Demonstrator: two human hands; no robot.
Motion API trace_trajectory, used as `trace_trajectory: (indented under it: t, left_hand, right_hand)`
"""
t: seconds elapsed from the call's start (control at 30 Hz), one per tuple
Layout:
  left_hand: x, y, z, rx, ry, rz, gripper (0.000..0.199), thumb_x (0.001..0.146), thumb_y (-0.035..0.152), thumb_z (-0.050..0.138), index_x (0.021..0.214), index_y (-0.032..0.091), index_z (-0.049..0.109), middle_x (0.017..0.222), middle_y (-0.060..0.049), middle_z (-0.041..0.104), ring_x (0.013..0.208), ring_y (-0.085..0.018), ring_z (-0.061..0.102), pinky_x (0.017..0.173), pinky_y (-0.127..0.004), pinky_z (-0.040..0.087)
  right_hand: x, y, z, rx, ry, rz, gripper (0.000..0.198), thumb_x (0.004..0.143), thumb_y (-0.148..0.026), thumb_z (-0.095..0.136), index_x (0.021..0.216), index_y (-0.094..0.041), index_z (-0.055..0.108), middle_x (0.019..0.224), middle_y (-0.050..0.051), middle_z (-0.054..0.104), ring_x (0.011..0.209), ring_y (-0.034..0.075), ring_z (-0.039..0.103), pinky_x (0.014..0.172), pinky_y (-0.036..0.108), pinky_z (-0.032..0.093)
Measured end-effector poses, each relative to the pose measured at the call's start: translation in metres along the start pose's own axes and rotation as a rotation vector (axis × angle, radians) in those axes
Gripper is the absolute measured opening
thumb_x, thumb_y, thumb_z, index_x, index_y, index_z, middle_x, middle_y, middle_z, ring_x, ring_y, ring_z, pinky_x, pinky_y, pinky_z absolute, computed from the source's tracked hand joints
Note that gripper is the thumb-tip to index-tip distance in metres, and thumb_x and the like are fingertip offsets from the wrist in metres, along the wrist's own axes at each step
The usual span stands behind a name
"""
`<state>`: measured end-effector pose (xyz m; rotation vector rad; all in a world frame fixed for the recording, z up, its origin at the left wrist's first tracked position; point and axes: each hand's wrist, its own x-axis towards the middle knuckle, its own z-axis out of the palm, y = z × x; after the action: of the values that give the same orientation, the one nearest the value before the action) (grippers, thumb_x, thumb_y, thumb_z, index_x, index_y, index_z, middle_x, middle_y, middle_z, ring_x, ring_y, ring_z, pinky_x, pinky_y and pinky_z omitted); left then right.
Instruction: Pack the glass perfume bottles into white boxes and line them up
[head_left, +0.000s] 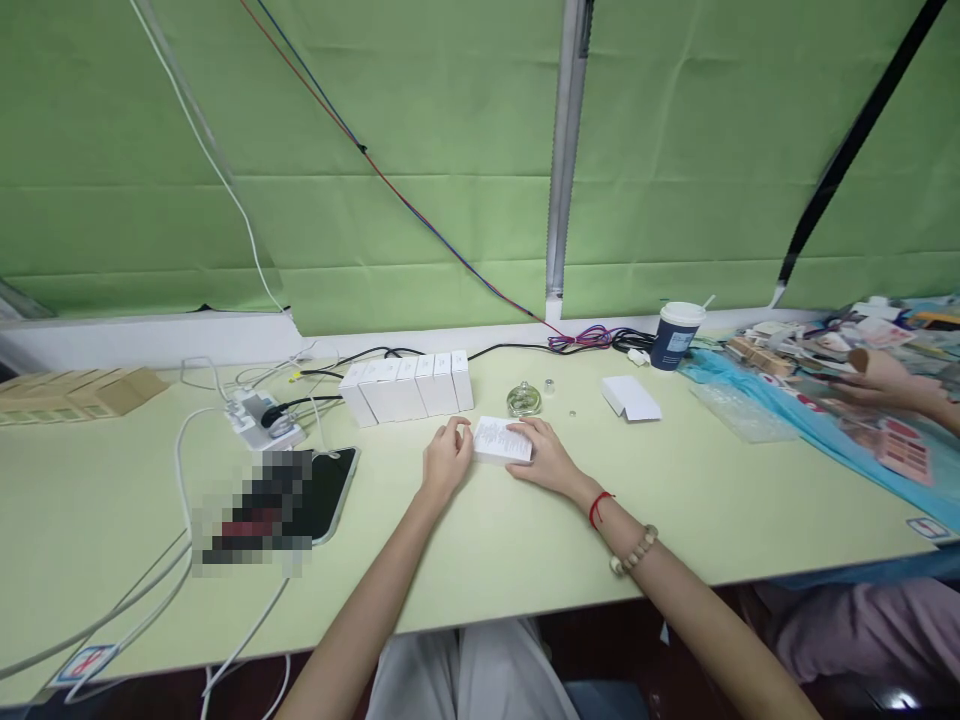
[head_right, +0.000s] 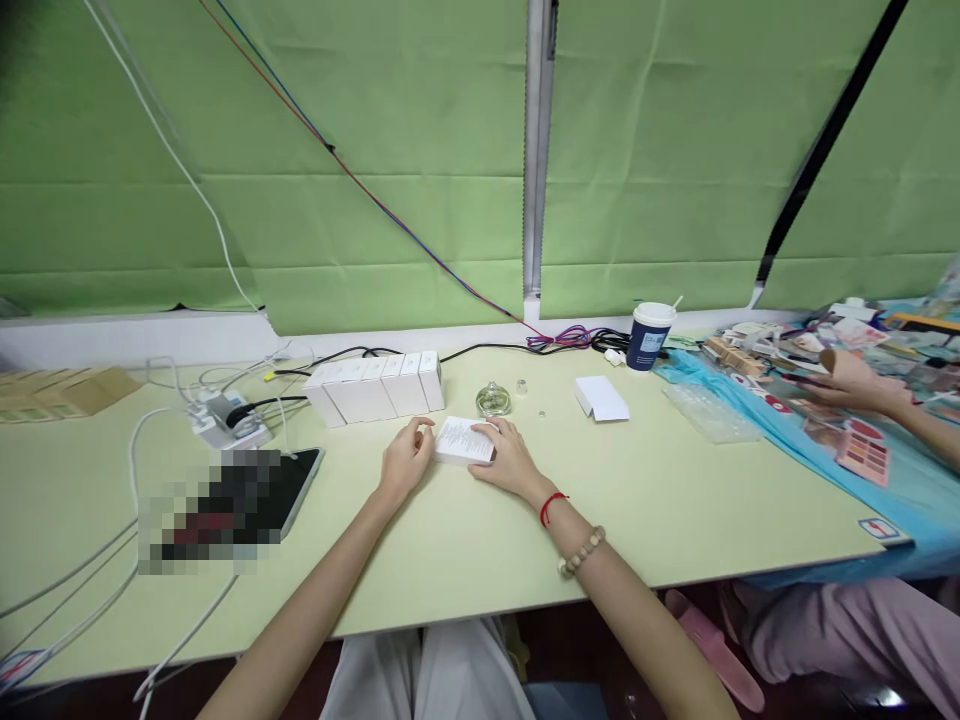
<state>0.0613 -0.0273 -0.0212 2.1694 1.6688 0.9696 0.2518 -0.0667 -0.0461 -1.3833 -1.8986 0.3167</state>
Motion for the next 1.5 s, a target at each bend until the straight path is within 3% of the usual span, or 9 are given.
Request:
trace_trajectory:
  t: [0.2,0.33,0.57,0.67,0.77,0.9,1.07,1.3,1.5]
  left_hand:
    - [-0.002,0.000,-0.004,-0.085,0.021,-0.044,0.033,0.088,0.038,0.026,0.106,0.023,0.049,0.059,0.003,0.049,0.061,-0.015,0.052,0.061,-0.025,0.036]
    - [-0.002,-0.003,-0.006,-0.111,0.029,-0.080,0.036,0.089,0.039,0.022,0.112,0.023,0.044,0.056,0.004,0.049,0.061,-0.016,0.054,0.062,-0.026,0.037]
    - [-0.001,-0.005,0.000,-0.055,-0.032,-0.053,0.037,0.088,0.041,0.024,0.111,0.023,0.046,0.060,0.003,0.052,0.063,-0.017,0.056,0.064,-0.027,0.038]
    - [0.000,-0.005,0.002,-0.024,-0.059,-0.036,0.036,0.087,0.041,0.025,0.111,0.024,0.047,0.060,0.003,0.052,0.063,-0.016,0.055,0.064,-0.027,0.038]
    - [0.000,-0.003,0.002,-0.011,-0.074,-0.043,0.035,0.087,0.041,0.025,0.110,0.025,0.047,0.060,0.004,0.052,0.064,-0.016,0.055,0.063,-0.026,0.038]
    - [0.000,-0.002,0.000,-0.007,-0.070,-0.056,0.035,0.087,0.040,0.024,0.110,0.024,0.046,0.060,0.004,0.052,0.065,-0.015,0.055,0.064,-0.026,0.038]
    - [-0.001,-0.002,0.000,-0.021,-0.084,-0.038,0.035,0.087,0.040,0.024,0.110,0.024,0.046,0.059,0.004,0.051,0.063,-0.015,0.054,0.064,-0.026,0.038]
    - [-0.004,0.001,0.005,-0.042,-0.109,0.005,0.032,0.087,0.038,0.027,0.109,0.024,0.047,0.058,0.005,0.046,0.062,-0.015,0.052,0.063,-0.026,0.038]
    - [-0.008,0.008,0.006,-0.043,-0.136,0.051,0.030,0.087,0.034,0.029,0.108,0.024,0.047,0.056,0.005,0.044,0.060,-0.015,0.051,0.061,-0.025,0.037]
  right_hand:
    - [-0.002,-0.003,-0.007,0.069,0.017,-0.118,0.059,0.060,-0.032,0.069,0.115,-0.021,0.050,0.115,0.009,0.045,0.110,0.023,0.044,0.095,0.039,0.037]
    - [0.001,-0.004,-0.015,0.087,0.209,-0.102,0.063,0.063,-0.036,0.068,0.119,-0.021,0.044,0.115,0.010,0.044,0.111,0.024,0.044,0.095,0.041,0.037]
    - [0.007,0.015,-0.038,0.255,0.596,0.092,0.055,0.075,-0.040,0.050,0.121,-0.019,0.030,0.118,0.013,0.040,0.098,0.021,0.049,0.080,0.038,0.044]
    - [0.010,0.022,-0.045,0.246,0.763,0.226,0.051,0.076,-0.042,0.046,0.118,-0.019,0.031,0.118,0.013,0.039,0.103,0.022,0.046,0.084,0.037,0.042]
    - [0.012,0.027,-0.051,0.175,0.883,0.411,0.060,0.068,-0.045,0.057,0.116,-0.019,0.034,0.117,0.014,0.038,0.113,0.025,0.039,0.091,0.039,0.036]
    - [0.011,0.035,-0.057,0.202,0.857,0.600,0.072,0.057,-0.040,0.066,0.120,-0.019,0.037,0.120,0.013,0.037,0.112,0.027,0.041,0.093,0.039,0.035]
    - [0.008,0.052,-0.058,0.270,0.824,0.739,0.069,0.056,-0.041,0.065,0.119,-0.020,0.045,0.119,0.013,0.040,0.110,0.028,0.043,0.095,0.041,0.034]
    - [0.005,0.066,-0.050,0.169,0.839,0.638,0.067,0.055,-0.044,0.066,0.115,-0.017,0.051,0.116,0.014,0.044,0.112,0.029,0.040,0.097,0.042,0.030]
    - [0.007,0.072,-0.052,0.256,0.912,0.669,0.055,0.068,-0.055,0.051,0.104,-0.015,0.055,0.110,0.014,0.051,0.108,0.026,0.044,0.094,0.041,0.034]
